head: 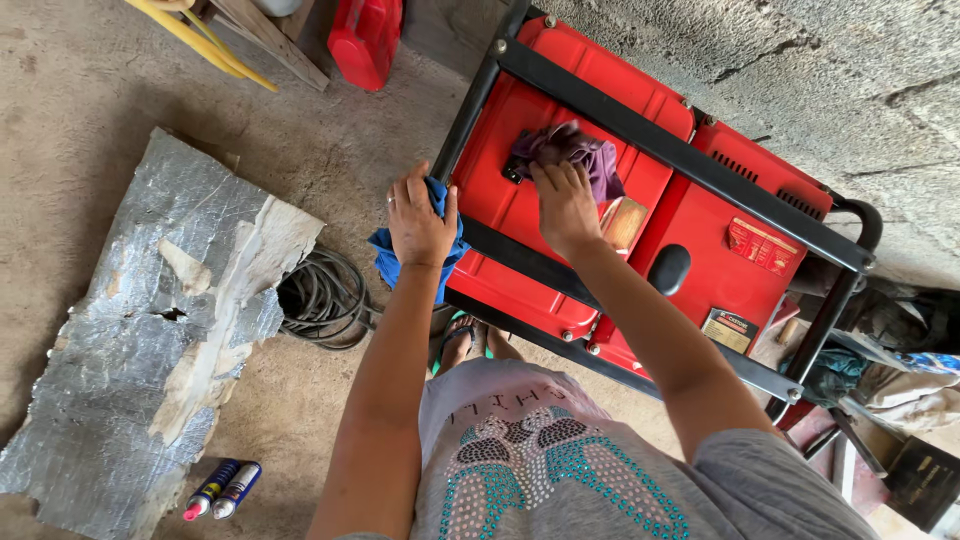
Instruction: The person rummages through a toolbox, then removes a power cord and a protective cover from a red portable generator. They wipe the generator's surface with a cloth and reposition the cover and cord.
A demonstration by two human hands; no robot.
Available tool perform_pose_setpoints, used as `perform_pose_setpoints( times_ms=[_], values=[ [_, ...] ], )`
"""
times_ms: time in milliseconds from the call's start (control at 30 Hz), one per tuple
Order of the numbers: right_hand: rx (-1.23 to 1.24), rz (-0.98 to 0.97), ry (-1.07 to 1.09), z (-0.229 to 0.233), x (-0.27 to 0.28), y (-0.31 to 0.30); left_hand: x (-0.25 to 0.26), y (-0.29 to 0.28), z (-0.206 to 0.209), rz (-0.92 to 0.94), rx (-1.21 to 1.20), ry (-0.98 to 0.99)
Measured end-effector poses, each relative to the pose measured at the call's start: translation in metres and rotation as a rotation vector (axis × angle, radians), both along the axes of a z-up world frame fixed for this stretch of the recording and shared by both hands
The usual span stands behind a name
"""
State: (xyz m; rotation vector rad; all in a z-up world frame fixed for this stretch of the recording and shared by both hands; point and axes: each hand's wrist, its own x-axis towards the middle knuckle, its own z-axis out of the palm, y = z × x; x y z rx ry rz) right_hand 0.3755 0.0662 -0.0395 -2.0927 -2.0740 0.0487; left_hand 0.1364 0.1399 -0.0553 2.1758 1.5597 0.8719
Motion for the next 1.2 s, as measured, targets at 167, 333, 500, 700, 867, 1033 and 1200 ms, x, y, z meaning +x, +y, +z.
perform_pose_setpoints(
  times_ms=[167,333,500,700,867,1033,1200],
  values=[
    [0.128,-0.161,0.368,0.011,0.03,0.032,-0.002,0.001,-0.001,-0.01,0.008,-0.011],
    [0.15,-0.049,0.084,0.011,0.072,0.053,-0.005,-0.001,0.005,0.0,0.074,-0.029],
    [0.123,0.102,0.372,0.014,0.091,0.053,-0.006,0.003,0.01,0.135,-0.021,-0.192],
    [0.03,0.413,0.232,0.026,0.048,0.032,0.005,0.012,0.015,0.204,-0.037,0.107],
    [0.015,0.609,0.076,0.018,0.039,0.029,0.011,0.012,0.01,0.204,-0.052,0.169],
    [0.137,0.287,0.157,0.003,0.06,0.049,0.01,0.012,0.002,0.186,-0.07,0.187],
    [0.009,0.519,0.09,0.009,0.041,0.031,0.01,0.011,0.001,0.184,-0.062,0.163]
  ],
)
